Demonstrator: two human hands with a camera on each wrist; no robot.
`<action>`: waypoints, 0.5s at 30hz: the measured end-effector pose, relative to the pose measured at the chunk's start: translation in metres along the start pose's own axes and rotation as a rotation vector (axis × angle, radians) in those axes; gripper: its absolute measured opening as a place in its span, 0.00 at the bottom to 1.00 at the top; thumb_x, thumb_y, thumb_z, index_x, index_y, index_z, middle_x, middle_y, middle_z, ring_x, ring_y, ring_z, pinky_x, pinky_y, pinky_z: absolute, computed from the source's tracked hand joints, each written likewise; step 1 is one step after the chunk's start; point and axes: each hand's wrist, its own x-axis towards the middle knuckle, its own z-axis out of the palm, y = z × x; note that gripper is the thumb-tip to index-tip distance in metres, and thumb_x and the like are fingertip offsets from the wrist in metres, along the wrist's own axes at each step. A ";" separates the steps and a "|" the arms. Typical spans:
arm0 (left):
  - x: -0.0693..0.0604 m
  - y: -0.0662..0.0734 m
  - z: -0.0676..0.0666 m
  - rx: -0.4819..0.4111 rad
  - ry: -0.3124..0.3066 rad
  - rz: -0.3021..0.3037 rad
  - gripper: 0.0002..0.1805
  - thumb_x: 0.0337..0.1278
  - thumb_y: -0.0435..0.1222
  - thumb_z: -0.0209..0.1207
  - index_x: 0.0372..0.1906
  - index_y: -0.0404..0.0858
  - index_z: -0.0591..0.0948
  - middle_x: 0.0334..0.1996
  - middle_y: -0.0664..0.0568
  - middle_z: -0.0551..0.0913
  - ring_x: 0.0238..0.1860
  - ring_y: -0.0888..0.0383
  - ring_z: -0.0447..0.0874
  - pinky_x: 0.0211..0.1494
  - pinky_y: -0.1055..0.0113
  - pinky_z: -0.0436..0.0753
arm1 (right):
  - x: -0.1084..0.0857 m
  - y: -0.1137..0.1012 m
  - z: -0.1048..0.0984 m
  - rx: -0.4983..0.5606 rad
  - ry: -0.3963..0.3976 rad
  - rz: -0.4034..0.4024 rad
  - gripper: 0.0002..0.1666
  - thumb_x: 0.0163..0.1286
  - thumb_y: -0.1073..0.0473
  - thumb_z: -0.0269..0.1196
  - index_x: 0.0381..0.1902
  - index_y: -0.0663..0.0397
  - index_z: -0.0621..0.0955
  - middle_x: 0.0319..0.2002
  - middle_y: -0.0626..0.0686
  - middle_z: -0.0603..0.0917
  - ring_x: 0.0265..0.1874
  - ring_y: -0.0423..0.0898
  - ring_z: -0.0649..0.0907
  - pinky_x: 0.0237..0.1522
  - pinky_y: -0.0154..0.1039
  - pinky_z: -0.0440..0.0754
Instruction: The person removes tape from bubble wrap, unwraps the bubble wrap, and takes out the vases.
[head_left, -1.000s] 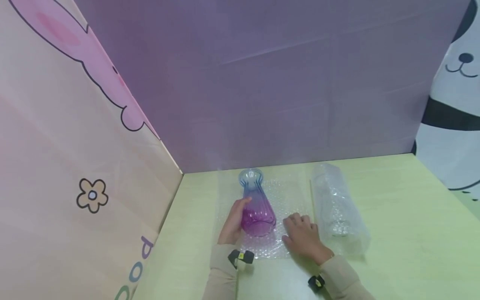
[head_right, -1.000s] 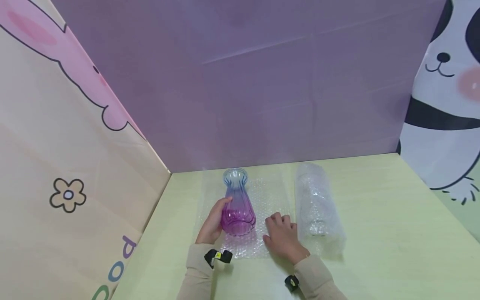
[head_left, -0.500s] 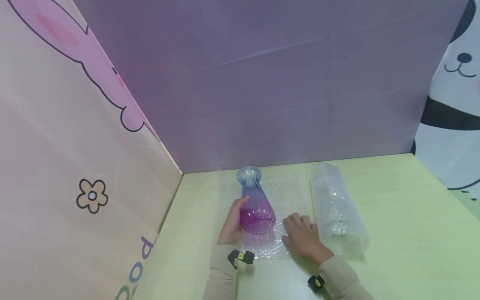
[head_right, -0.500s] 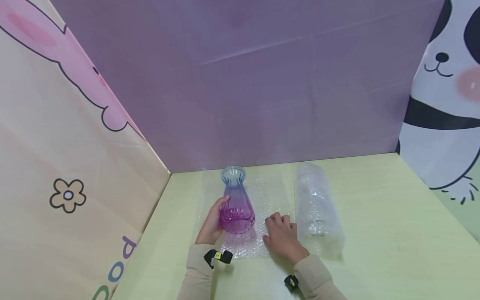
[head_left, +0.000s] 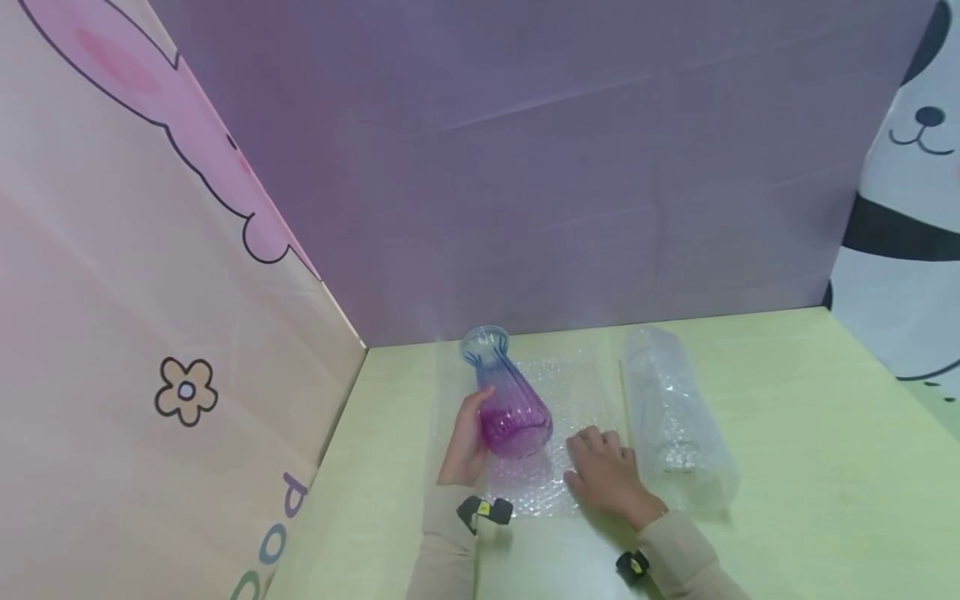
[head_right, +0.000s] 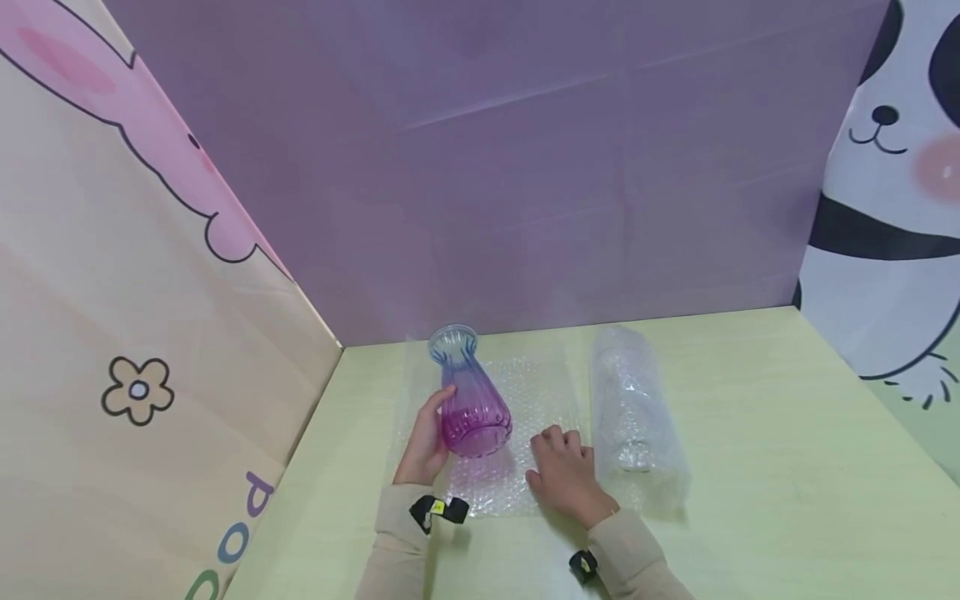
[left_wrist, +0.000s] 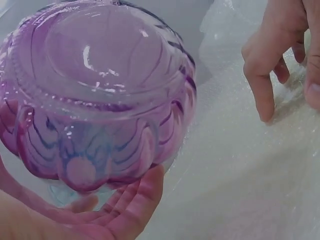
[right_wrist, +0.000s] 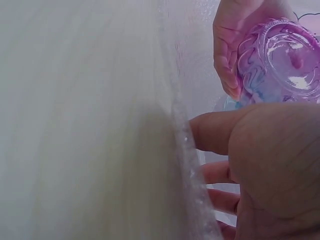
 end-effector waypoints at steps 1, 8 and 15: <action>0.000 0.000 0.000 -0.009 0.002 -0.001 0.40 0.71 0.49 0.54 0.78 0.38 0.51 0.78 0.38 0.50 0.82 0.39 0.45 0.85 0.43 0.47 | 0.000 0.000 0.000 0.002 0.000 0.000 0.18 0.69 0.49 0.64 0.53 0.47 0.78 0.61 0.58 0.76 0.57 0.62 0.72 0.50 0.62 0.77; 0.000 0.001 -0.001 -0.063 0.015 0.013 0.40 0.70 0.46 0.55 0.76 0.38 0.49 0.77 0.39 0.50 0.81 0.40 0.44 0.85 0.42 0.46 | 0.000 -0.001 0.000 0.007 0.000 -0.002 0.18 0.69 0.49 0.64 0.53 0.47 0.78 0.61 0.58 0.76 0.56 0.62 0.72 0.50 0.62 0.77; 0.000 0.002 0.000 -0.032 0.084 -0.002 0.41 0.67 0.47 0.60 0.70 0.38 0.48 0.69 0.37 0.58 0.67 0.45 0.65 0.77 0.46 0.67 | 0.000 -0.002 -0.001 0.001 -0.006 -0.003 0.18 0.69 0.49 0.64 0.53 0.48 0.77 0.61 0.59 0.75 0.56 0.62 0.72 0.50 0.62 0.77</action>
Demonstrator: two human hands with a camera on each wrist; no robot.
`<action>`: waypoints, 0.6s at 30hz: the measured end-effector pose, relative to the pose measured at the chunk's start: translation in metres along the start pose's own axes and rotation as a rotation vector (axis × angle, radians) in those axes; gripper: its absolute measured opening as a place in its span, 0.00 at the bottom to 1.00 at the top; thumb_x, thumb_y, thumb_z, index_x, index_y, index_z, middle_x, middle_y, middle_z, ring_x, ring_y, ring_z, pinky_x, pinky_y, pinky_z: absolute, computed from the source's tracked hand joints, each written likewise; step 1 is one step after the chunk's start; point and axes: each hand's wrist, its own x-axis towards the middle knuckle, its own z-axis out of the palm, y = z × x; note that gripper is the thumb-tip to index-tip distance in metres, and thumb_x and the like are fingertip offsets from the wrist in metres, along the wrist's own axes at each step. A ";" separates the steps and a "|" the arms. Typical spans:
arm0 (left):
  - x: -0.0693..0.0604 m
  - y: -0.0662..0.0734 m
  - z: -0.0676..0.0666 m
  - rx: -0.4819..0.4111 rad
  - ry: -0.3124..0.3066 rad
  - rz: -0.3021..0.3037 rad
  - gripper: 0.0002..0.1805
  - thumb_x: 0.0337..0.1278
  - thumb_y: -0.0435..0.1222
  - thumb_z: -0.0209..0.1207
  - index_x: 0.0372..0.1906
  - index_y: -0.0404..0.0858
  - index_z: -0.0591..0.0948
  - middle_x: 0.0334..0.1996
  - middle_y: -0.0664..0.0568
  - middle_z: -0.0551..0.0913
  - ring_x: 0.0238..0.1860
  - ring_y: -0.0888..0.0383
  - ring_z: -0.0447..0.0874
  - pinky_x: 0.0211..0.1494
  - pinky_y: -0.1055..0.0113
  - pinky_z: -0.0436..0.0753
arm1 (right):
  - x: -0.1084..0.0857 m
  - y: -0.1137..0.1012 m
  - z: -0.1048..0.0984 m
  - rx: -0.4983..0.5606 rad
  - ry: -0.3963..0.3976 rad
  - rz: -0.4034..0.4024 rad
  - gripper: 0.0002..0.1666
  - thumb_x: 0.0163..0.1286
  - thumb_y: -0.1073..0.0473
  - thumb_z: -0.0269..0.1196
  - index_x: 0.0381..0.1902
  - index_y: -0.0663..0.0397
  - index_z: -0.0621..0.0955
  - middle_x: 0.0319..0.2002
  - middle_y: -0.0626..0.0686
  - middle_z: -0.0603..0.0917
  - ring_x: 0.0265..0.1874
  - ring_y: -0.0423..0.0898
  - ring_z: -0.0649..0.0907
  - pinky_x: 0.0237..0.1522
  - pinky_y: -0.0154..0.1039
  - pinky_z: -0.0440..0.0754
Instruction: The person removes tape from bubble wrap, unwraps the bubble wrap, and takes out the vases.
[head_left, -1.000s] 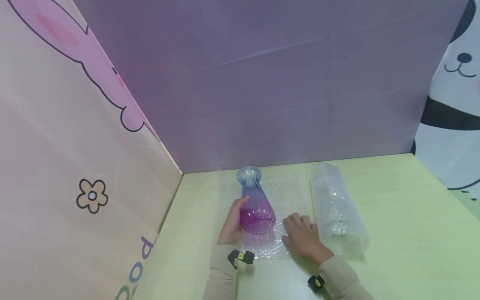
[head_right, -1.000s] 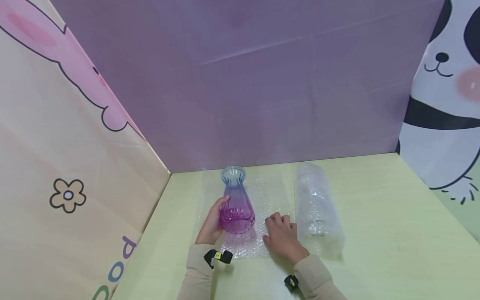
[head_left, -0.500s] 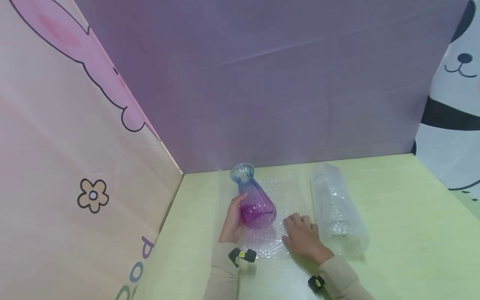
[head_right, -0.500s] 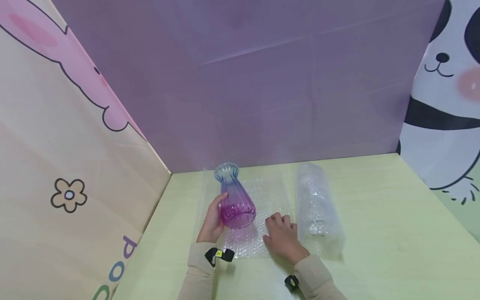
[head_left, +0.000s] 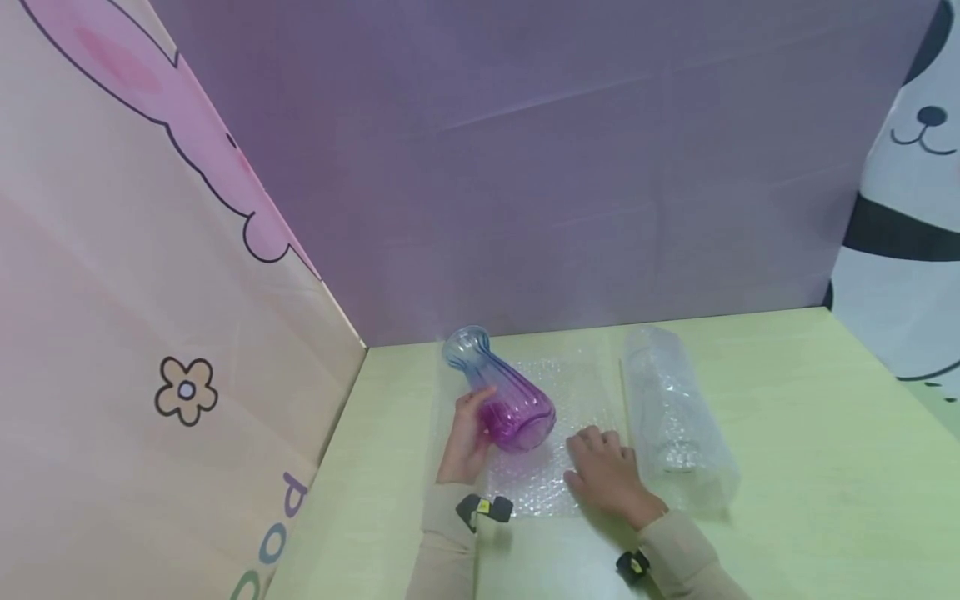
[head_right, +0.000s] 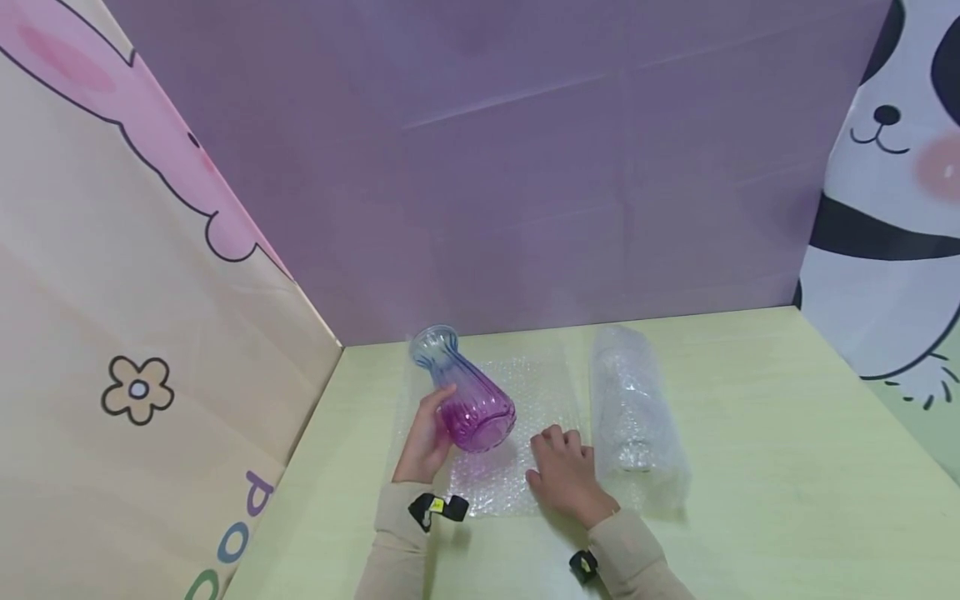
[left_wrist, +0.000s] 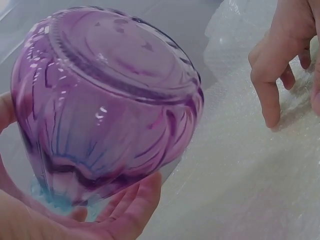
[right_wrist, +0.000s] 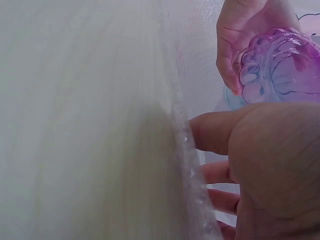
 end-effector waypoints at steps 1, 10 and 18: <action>0.000 0.000 0.000 -0.001 0.004 0.002 0.41 0.67 0.46 0.60 0.71 0.38 0.48 0.69 0.36 0.58 0.66 0.45 0.67 0.77 0.46 0.69 | 0.000 0.000 0.000 0.004 0.000 0.000 0.18 0.69 0.49 0.64 0.53 0.48 0.77 0.61 0.59 0.76 0.56 0.62 0.72 0.50 0.62 0.77; -0.003 0.002 0.001 0.049 -0.029 0.024 0.41 0.68 0.43 0.58 0.77 0.34 0.52 0.73 0.34 0.62 0.70 0.43 0.68 0.77 0.45 0.69 | -0.002 0.000 -0.001 -0.001 0.009 -0.007 0.19 0.68 0.50 0.65 0.54 0.49 0.77 0.60 0.58 0.76 0.56 0.62 0.72 0.49 0.60 0.77; -0.006 0.006 0.003 0.034 -0.024 0.029 0.40 0.66 0.41 0.59 0.76 0.35 0.54 0.70 0.37 0.67 0.65 0.48 0.74 0.74 0.48 0.73 | -0.002 -0.001 -0.001 0.012 0.007 -0.011 0.20 0.69 0.50 0.65 0.54 0.49 0.78 0.61 0.58 0.76 0.57 0.63 0.72 0.49 0.61 0.77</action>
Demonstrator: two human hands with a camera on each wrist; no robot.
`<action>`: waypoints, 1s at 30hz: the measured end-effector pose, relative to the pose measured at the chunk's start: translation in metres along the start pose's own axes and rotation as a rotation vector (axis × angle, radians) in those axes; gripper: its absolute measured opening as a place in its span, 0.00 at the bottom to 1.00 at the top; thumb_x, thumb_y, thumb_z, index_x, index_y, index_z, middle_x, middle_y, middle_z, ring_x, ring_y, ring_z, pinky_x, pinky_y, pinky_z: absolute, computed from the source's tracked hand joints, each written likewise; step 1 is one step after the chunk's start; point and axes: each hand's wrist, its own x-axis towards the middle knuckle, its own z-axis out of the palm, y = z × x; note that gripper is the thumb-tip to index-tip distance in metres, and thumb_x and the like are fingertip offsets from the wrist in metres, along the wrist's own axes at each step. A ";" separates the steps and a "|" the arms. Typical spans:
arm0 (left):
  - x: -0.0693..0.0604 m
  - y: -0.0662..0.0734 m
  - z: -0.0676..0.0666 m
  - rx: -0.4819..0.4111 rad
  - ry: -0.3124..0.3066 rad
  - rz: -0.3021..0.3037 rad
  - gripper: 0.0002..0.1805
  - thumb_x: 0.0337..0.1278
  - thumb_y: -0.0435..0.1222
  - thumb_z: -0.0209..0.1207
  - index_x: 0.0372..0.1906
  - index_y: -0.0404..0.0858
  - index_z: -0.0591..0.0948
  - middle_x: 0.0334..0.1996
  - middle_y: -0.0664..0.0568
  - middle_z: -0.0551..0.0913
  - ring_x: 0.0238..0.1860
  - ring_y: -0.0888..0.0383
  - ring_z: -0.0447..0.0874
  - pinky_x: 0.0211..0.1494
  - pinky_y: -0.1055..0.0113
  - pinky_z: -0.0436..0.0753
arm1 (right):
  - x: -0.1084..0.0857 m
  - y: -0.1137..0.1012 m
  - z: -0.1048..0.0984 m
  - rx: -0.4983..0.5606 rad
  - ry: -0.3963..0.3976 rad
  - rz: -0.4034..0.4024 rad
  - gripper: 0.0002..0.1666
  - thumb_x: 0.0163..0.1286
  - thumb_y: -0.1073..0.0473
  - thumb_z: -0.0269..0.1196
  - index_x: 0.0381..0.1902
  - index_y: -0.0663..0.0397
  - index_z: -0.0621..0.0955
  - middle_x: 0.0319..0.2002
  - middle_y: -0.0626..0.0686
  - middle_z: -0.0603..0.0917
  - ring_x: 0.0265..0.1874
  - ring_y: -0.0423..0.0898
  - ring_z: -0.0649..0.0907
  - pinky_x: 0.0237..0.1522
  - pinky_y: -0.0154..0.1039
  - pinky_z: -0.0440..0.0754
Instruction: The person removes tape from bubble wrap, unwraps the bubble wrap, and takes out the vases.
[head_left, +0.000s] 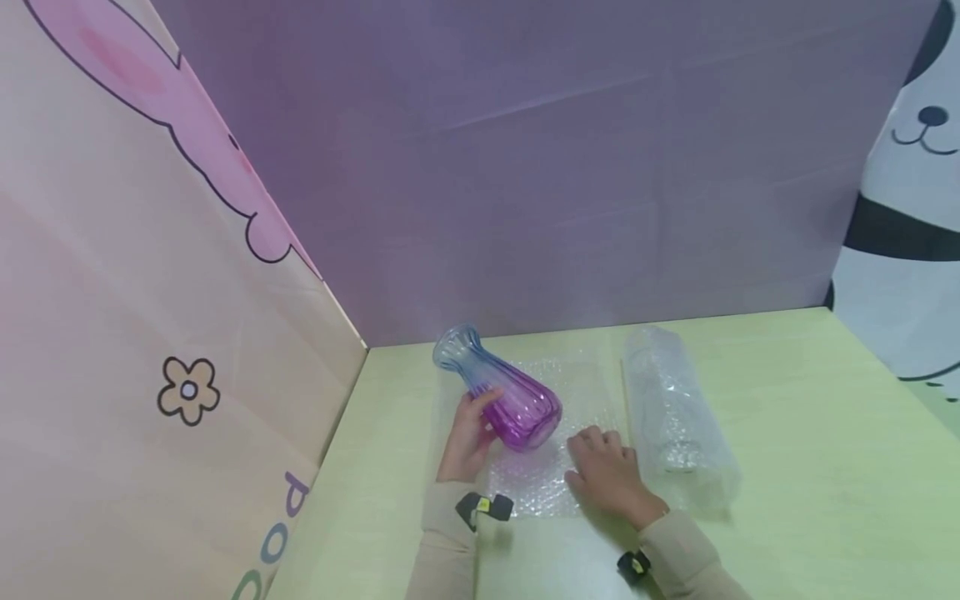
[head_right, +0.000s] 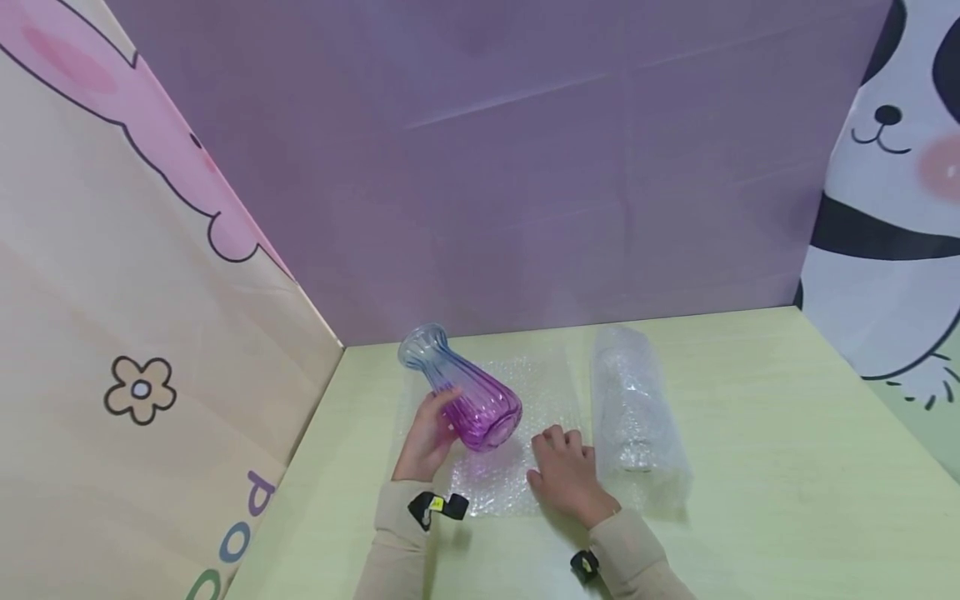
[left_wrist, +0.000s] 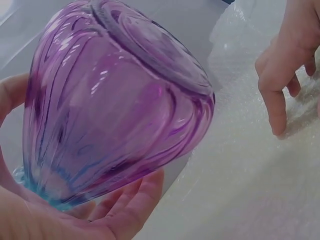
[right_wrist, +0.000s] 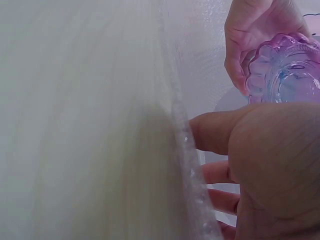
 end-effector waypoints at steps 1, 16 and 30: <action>0.000 0.000 0.000 -0.004 0.002 0.000 0.40 0.65 0.40 0.60 0.76 0.36 0.54 0.70 0.37 0.67 0.65 0.49 0.75 0.74 0.49 0.74 | 0.000 0.000 0.000 0.001 -0.001 0.001 0.19 0.69 0.50 0.65 0.54 0.49 0.78 0.61 0.58 0.76 0.57 0.62 0.72 0.49 0.61 0.76; -0.002 0.004 0.004 -0.077 0.006 0.047 0.43 0.58 0.35 0.65 0.76 0.42 0.56 0.63 0.45 0.75 0.56 0.56 0.81 0.64 0.56 0.82 | 0.000 -0.001 -0.002 0.014 0.000 0.007 0.18 0.69 0.51 0.65 0.54 0.49 0.78 0.60 0.58 0.76 0.56 0.61 0.71 0.49 0.60 0.76; 0.001 0.000 -0.001 -0.128 0.070 0.075 0.31 0.59 0.31 0.64 0.65 0.43 0.65 0.43 0.55 0.81 0.43 0.59 0.86 0.55 0.63 0.85 | 0.001 0.001 0.001 0.000 -0.005 0.007 0.18 0.69 0.50 0.64 0.53 0.49 0.77 0.61 0.58 0.76 0.56 0.61 0.71 0.50 0.60 0.76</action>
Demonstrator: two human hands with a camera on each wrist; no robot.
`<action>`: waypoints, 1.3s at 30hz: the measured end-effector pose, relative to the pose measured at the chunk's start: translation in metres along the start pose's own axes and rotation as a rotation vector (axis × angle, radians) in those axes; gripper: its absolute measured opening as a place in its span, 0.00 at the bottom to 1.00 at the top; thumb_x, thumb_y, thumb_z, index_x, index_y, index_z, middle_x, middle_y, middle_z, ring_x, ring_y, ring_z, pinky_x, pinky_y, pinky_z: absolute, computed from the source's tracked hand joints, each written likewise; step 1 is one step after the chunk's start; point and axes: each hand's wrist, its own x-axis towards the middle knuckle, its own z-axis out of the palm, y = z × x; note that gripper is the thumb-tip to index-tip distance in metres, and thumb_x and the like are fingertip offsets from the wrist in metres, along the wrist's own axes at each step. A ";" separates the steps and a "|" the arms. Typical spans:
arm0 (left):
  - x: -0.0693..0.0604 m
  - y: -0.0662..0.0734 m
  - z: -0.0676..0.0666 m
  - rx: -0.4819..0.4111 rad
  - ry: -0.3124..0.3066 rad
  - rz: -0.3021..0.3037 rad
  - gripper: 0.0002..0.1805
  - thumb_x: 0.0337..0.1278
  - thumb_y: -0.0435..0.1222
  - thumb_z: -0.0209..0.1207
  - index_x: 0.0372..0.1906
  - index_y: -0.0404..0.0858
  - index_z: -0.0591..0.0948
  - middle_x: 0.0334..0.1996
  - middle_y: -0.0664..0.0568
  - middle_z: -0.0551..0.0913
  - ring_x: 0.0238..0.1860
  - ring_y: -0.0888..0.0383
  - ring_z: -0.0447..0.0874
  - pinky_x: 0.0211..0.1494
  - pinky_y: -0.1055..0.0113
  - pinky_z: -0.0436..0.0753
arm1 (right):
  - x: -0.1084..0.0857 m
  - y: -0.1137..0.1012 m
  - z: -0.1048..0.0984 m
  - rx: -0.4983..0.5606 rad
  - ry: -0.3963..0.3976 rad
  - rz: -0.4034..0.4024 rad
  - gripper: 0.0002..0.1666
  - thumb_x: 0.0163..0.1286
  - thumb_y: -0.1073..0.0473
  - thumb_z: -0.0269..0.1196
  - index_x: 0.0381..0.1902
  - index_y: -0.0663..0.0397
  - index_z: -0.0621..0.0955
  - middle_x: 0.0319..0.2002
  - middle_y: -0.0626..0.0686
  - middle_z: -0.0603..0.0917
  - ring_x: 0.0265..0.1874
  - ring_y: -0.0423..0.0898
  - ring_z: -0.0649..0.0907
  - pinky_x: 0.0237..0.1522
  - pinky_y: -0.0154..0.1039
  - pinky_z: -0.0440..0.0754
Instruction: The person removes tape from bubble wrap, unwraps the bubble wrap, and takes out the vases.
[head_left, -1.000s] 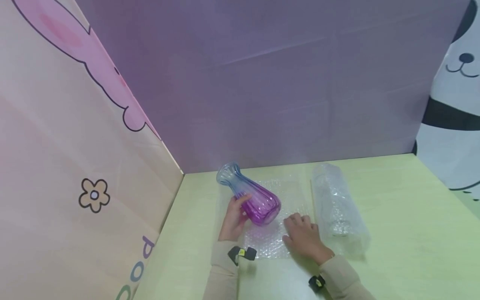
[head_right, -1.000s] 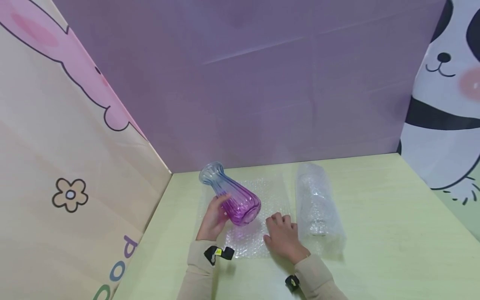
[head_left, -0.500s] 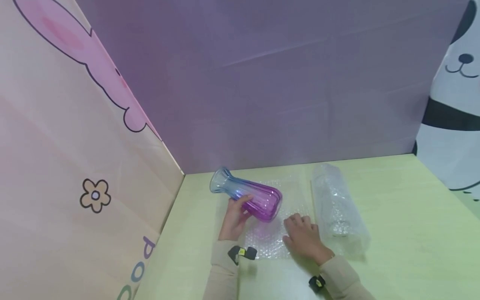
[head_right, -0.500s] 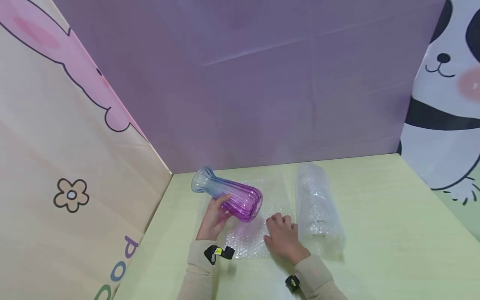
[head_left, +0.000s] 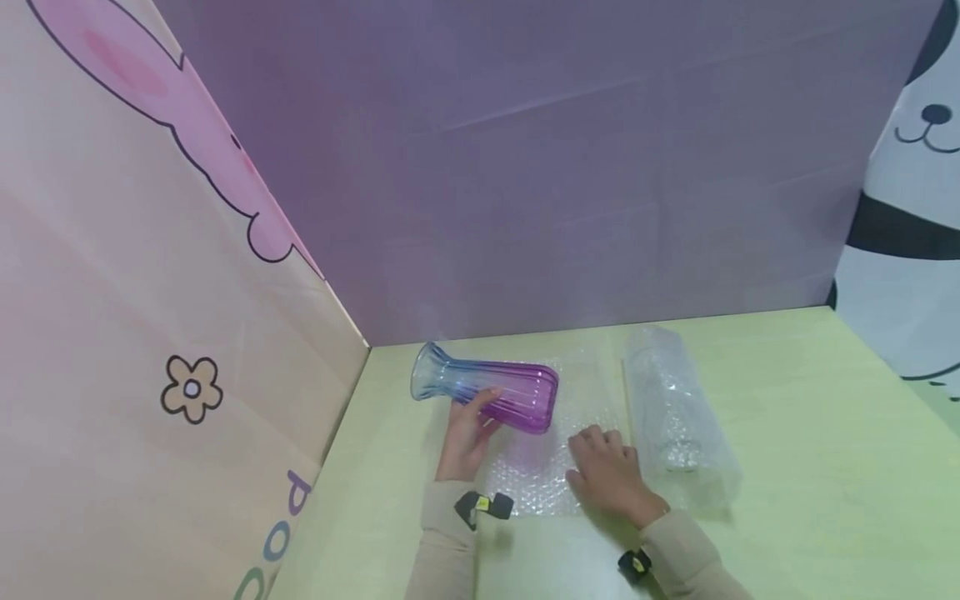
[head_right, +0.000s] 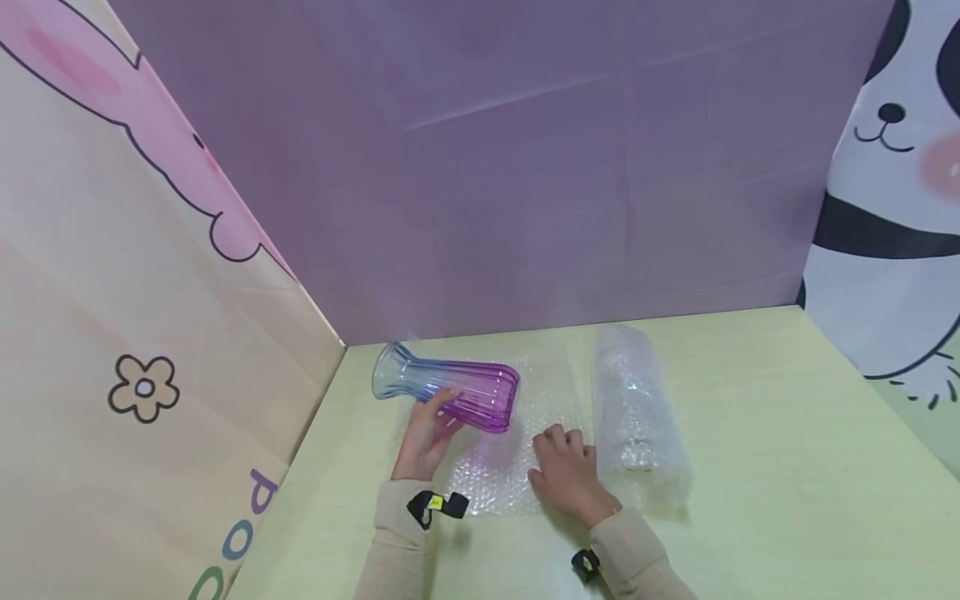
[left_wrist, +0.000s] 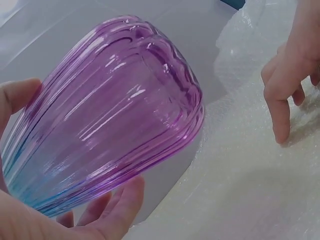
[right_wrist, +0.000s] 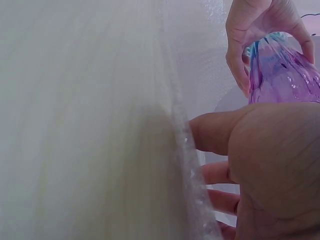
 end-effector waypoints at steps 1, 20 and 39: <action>0.000 0.000 0.000 -0.002 0.004 0.001 0.30 0.59 0.31 0.64 0.64 0.43 0.65 0.42 0.56 0.82 0.42 0.60 0.86 0.54 0.63 0.85 | 0.000 0.000 0.000 0.000 0.001 -0.001 0.18 0.69 0.50 0.64 0.53 0.49 0.77 0.61 0.58 0.76 0.56 0.61 0.71 0.49 0.59 0.76; 0.001 0.000 -0.002 -0.135 0.109 0.067 0.30 0.56 0.27 0.67 0.62 0.45 0.70 0.43 0.55 0.82 0.41 0.59 0.86 0.52 0.65 0.87 | -0.001 -0.002 -0.002 -0.005 -0.002 -0.001 0.17 0.69 0.50 0.64 0.52 0.47 0.77 0.60 0.57 0.76 0.55 0.60 0.72 0.48 0.57 0.76; 0.001 0.001 -0.004 -0.198 0.185 0.096 0.30 0.55 0.31 0.70 0.62 0.43 0.71 0.46 0.53 0.84 0.43 0.57 0.86 0.52 0.65 0.87 | -0.001 -0.002 -0.003 -0.008 0.000 -0.005 0.21 0.69 0.49 0.64 0.56 0.49 0.76 0.60 0.58 0.76 0.55 0.61 0.72 0.48 0.60 0.78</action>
